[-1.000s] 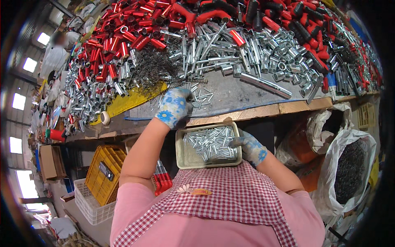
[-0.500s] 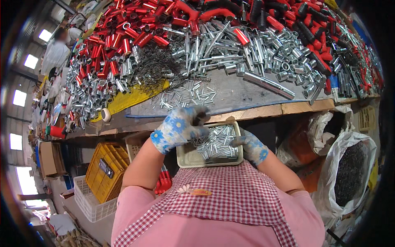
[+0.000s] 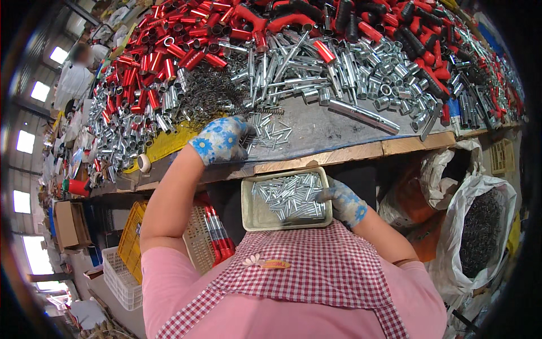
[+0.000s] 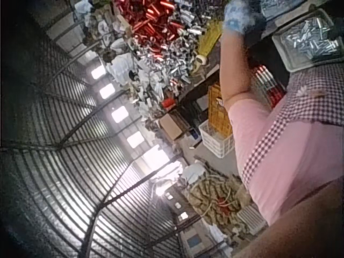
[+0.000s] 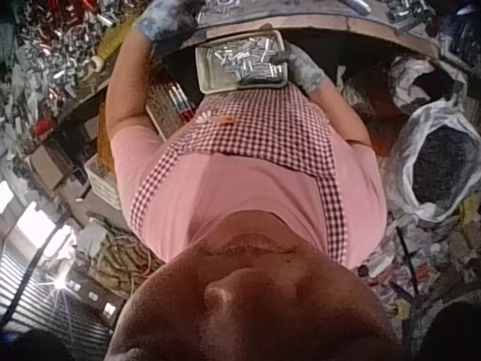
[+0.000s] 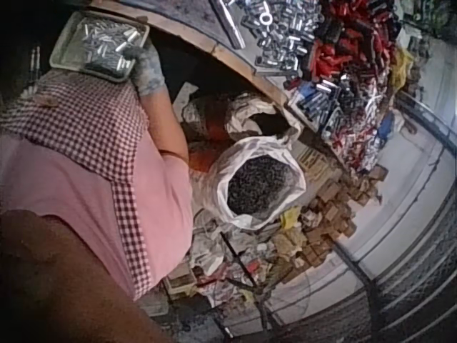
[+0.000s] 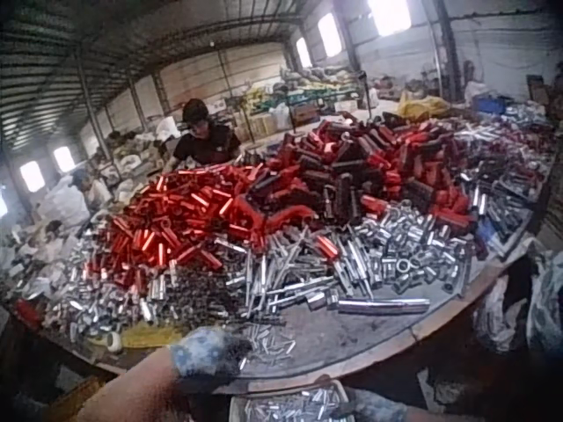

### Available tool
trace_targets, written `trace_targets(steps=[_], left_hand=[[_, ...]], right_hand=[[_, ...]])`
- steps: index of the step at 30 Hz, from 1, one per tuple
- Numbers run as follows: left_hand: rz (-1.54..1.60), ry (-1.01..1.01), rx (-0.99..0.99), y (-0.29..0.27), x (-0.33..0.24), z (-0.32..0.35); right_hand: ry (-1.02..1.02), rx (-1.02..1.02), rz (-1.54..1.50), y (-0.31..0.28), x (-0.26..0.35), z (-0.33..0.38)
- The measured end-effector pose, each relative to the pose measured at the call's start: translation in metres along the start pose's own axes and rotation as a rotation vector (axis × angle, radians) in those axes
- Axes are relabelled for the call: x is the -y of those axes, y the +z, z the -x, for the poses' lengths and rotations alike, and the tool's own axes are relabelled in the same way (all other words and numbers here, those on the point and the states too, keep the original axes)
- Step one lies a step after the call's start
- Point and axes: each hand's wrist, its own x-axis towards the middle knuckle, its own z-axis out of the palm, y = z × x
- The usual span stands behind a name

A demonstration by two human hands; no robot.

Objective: Sorting small metal pins and springs into a small tray from a large pile on a workbench.

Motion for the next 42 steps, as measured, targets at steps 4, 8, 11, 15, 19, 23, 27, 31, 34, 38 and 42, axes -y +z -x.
trace_targets(steps=[4, 8, 11, 15, 19, 23, 27, 31, 34, 38, 42], left_hand=[[-0.029, -0.074, 0.115, -0.008, -0.011, -0.007], [0.075, -0.135, 0.101, -0.003, -0.007, -0.011], [0.026, -0.146, 0.142, 0.0, -0.006, -0.019], [-0.096, -0.134, 0.023, 0.019, -0.002, -0.025], [-0.1, -0.149, 0.043, 0.019, -0.003, -0.024], [-0.171, -0.19, -0.023, 0.028, -0.007, -0.022], [-0.007, -0.212, -0.169, 0.036, -0.002, -0.014], [0.382, -0.34, -0.203, 0.037, 0.012, -0.007], [0.499, -0.372, -0.269, 0.04, 0.019, -0.002], [0.595, -0.379, -0.511, 0.043, 0.034, 0.006], [0.62, -0.427, -0.601, 0.026, 0.007, 0.025]], right_hand=[[-0.018, 0.001, 0.039, 0.002, 0.001, -0.001], [-0.011, -0.026, 0.015, 0.002, 0.001, -0.002], [0.002, -0.01, -0.004, 0.001, 0.001, -0.003], [0.01, -0.015, 0.049, 0.003, 0.003, -0.003], [-0.012, -0.014, 0.026, 0.002, 0.001, -0.004], [0.001, -0.013, 0.014, 0.001, 0.001, -0.003], [0.014, -0.029, 0.051, 0.001, 0.001, -0.002], [0.018, -0.059, 0.059, 0.001, 0.0, 0.0], [0.022, -0.035, -0.003, -0.001, -0.002, -0.002], [0.03, -0.047, -0.003, -0.001, -0.002, -0.004], [0.016, -0.027, 0.009, -0.001, -0.004, -0.005]])
